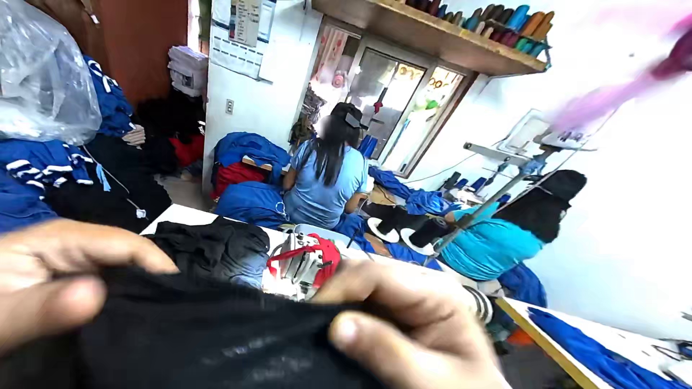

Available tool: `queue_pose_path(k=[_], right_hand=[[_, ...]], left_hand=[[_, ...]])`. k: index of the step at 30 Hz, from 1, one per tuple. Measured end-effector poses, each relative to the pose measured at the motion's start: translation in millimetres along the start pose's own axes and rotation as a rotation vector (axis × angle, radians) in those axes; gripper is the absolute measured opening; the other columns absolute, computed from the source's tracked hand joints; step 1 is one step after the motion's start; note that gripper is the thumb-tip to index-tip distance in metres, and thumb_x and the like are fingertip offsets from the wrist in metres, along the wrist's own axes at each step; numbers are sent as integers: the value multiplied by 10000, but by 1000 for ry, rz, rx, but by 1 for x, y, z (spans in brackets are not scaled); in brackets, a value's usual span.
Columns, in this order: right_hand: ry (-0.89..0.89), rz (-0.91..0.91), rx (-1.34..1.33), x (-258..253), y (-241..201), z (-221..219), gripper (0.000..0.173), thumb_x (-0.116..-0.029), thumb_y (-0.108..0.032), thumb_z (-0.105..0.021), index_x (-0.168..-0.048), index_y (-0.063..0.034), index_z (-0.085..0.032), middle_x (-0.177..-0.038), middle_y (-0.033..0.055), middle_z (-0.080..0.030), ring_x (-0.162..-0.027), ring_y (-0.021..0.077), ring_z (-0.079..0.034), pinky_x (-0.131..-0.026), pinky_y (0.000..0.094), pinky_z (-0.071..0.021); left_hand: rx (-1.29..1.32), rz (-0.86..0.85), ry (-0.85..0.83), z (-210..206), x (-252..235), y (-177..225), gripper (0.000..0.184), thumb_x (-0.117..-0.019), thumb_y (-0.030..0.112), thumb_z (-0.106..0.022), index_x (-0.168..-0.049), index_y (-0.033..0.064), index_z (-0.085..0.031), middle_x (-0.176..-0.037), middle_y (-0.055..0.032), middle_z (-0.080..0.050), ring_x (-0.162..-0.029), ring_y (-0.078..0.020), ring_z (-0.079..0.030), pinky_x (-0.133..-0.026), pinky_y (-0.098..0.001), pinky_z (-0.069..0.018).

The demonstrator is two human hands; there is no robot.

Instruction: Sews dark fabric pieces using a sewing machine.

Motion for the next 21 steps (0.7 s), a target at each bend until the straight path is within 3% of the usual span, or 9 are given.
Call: queue_pose_path(k=[3, 5, 7, 9, 11, 14, 16, 18, 21], right_hand=[[-32, -311, -59, 70, 81, -22, 253, -1011, -33, -563, -1232, 55, -651, -927, 41, -710, -765, 12, -635, -724, 219, -561], [20, -519, -74, 124, 138, -37, 261, -999, -10, -543, -1231, 42, -652, -833, 34, -680, -669, 21, -599, -652, 232, -542], [52, -694, 46, 170, 181, -48, 267, -995, -21, -528, -1212, 38, -673, -783, 69, -665, -631, 70, -580, -637, 277, -526], [64, -803, 283, 200, 208, -53, 291, -971, -23, -535, -1191, 25, -719, -868, 155, -733, -731, 218, -686, -731, 418, -568], [18, -838, 506, 213, 226, -55, 305, -973, -35, -543, -1201, -5, -743, -1071, 176, -764, -979, 331, -745, -915, 551, -565], [-78, -813, 742, 224, 243, -57, 327, -959, -61, -549, -1209, -63, -760, -1114, 142, -762, -1063, 361, -717, -948, 606, -522], [-122, -761, 846, 224, 244, -57, 319, -961, -108, -570, -1213, -100, -765, -1117, 112, -766, -1071, 344, -714, -945, 592, -525], [-164, -698, 901, 221, 241, -57, 305, -963, -166, -595, -1210, -123, -769, -1073, 123, -768, -1045, 360, -713, -923, 604, -525], [-268, -670, 884, 218, 239, -57, 322, -984, -262, -611, -1246, -132, -746, -1059, 176, -734, -1053, 406, -684, -923, 631, -504]], left_hand=[[-89, 228, -127, -30, 15, -83, 236, -999, 436, -601, -996, 265, -765, -895, 172, -720, -808, 86, -646, -711, -119, -542], [-192, 442, -229, -64, 24, -146, 214, -954, 333, -653, -957, 154, -771, -898, 63, -720, -853, -23, -660, -784, -258, -553], [-247, 648, -357, -105, 33, -207, 224, -981, 233, -654, -1023, 35, -751, -1007, -98, -721, -989, -199, -670, -931, -429, -523], [-359, 769, -416, -142, 38, -255, 271, -1009, 237, -611, -1050, -8, -720, -1078, -174, -703, -1057, -296, -661, -971, -498, -493], [-522, 843, -441, -169, 39, -282, 324, -1032, 287, -553, -1148, 32, -716, -1216, -172, -680, -1188, -321, -627, -1030, -523, -470], [-764, 748, -335, -193, 36, -296, 288, -1021, 308, -561, -1169, 131, -733, -1276, -156, -642, -1266, -352, -554, -1026, -562, -422], [-922, 465, -60, -198, 29, -276, 159, -944, 214, -668, -1018, 119, -771, -1107, -165, -705, -1127, -385, -634, -888, -599, -476], [-1026, 255, 105, -205, 27, -250, 109, -894, 68, -698, -968, 84, -776, -981, -151, -732, -958, -365, -690, -761, -550, -523], [-1155, 369, 67, -221, 38, -238, 158, -912, 30, -639, -989, 46, -775, -1011, -152, -742, -953, -333, -719, -797, -496, -578]])
Point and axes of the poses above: each hand's wrist, its own x-axis away from the middle knuckle, its own z-axis out of the back of the hand, y = z × x, the point moved 10 cm from there along -x, towards the middle knuckle
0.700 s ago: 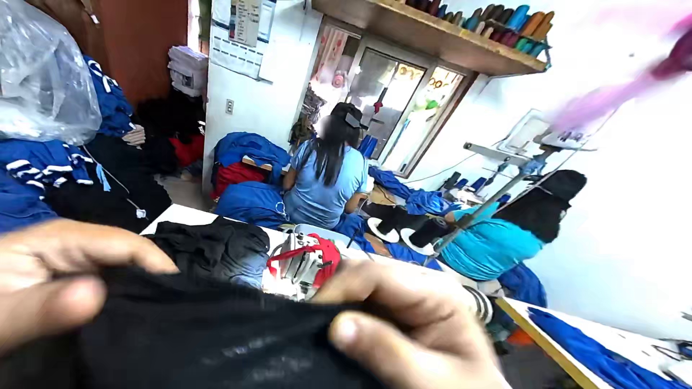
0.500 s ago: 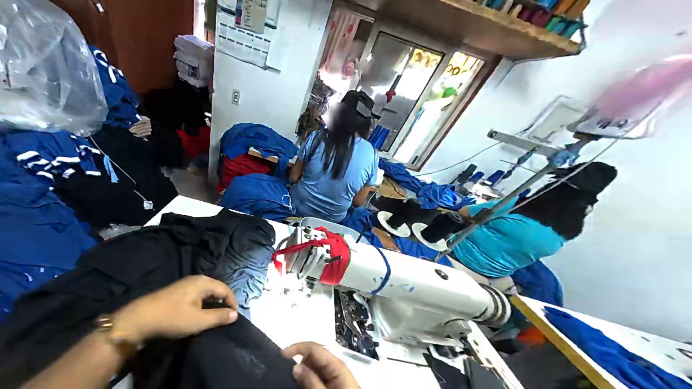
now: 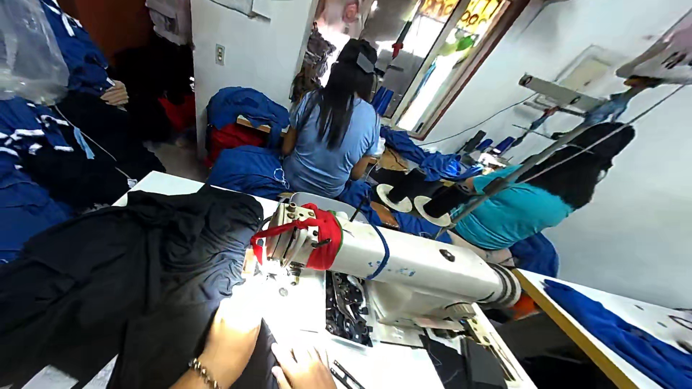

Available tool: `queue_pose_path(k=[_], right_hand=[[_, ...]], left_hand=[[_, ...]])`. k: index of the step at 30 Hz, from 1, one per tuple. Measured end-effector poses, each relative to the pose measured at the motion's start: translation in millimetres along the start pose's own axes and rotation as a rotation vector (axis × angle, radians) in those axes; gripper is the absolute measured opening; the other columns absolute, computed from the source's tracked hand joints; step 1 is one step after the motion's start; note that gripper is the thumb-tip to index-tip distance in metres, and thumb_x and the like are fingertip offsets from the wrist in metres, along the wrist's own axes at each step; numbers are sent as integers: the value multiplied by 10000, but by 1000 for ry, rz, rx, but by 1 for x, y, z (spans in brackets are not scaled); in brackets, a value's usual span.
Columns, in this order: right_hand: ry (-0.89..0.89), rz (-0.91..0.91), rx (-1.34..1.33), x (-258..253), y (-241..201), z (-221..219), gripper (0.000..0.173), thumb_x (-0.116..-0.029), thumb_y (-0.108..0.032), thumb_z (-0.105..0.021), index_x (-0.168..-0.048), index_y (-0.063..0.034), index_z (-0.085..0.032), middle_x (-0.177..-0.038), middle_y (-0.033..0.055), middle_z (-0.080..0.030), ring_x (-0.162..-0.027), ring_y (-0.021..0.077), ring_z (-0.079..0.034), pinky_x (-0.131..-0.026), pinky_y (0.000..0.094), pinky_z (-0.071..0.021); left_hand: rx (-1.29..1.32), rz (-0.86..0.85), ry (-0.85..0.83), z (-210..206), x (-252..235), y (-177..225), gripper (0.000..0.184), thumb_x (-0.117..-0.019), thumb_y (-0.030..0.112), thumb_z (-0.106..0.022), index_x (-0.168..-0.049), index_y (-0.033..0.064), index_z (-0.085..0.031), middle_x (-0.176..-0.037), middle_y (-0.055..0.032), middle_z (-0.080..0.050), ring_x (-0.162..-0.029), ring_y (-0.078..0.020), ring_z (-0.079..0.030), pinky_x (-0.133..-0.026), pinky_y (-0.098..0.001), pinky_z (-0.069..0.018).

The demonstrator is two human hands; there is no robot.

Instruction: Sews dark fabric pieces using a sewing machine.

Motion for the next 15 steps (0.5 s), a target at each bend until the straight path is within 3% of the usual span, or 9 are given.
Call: queue_pose_path(k=[1, 3, 4, 6, 9, 12, 15], right_hand=[[-12, 31, -2, 1, -1, 1, 333, -987, -282, -612, -1253, -128, -740, -1087, 176, -727, -1074, 409, -673, -921, 633, -501], [4, 112, 0, 6, -1, 1, 351, -998, -316, -597, -1252, -120, -739, -1187, 141, -724, -1131, 396, -664, -919, 625, -511], [24, 158, 0, 8, -1, 0, 360, -1005, -330, -585, -1251, -119, -740, -1231, 113, -723, -1150, 377, -662, -924, 619, -511], [78, 232, -3, 8, -1, -4, 376, -1017, -357, -556, -1254, -129, -739, -1301, 55, -703, -1193, 324, -643, -940, 592, -498], [85, 242, 15, -3, -5, -13, 426, -1038, -391, -502, -1291, -125, -718, -1393, 24, -655, -1278, 287, -610, -985, 592, -484], [107, 195, 36, -23, -11, -19, 451, -1029, -398, -500, -1304, -106, -706, -1374, 46, -665, -1267, 300, -625, -1000, 607, -493], [185, 128, 27, -38, -17, -18, 445, -993, -384, -544, -1260, -78, -726, -1307, 63, -703, -1226, 320, -646, -988, 601, -497]], left_hand=[[-5, 43, -39, -1, 8, 2, 200, -933, 93, -609, -1020, 11, -770, -1014, -183, -733, -970, -359, -711, -840, -528, -563], [32, 134, -160, -8, 25, 3, 501, -1007, 351, -472, -1235, -30, -703, -1262, -247, -679, -1226, -416, -635, -1041, -650, -438], [65, 174, -186, -12, 32, 2, 616, -1020, 449, -393, -1323, -17, -660, -1373, -234, -626, -1323, -407, -569, -1098, -680, -362], [98, 224, -174, -20, 37, -8, 708, -1030, 554, -281, -1398, 56, -626, -1474, -154, -570, -1406, -342, -501, -1149, -678, -294], [117, 215, -221, -35, 26, -25, 648, -1032, 504, -301, -1453, 99, -582, -1542, -97, -511, -1464, -296, -431, -1182, -666, -237], [157, 163, -363, -53, 8, -43, 593, -1031, 408, -311, -1518, 134, -508, -1600, -30, -441, -1519, -250, -336, -1222, -631, -159], [193, 129, -564, -71, -7, -56, 598, -1047, 400, -285, -1598, 185, -371, -1670, 25, -312, -1566, -199, -202, -1252, -587, -40]])
Point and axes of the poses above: each hand's wrist, its own x-axis away from the middle knuckle, its own z-axis out of the back of the hand, y = z × x, the point moved 10 cm from there along -x, towards the middle knuckle
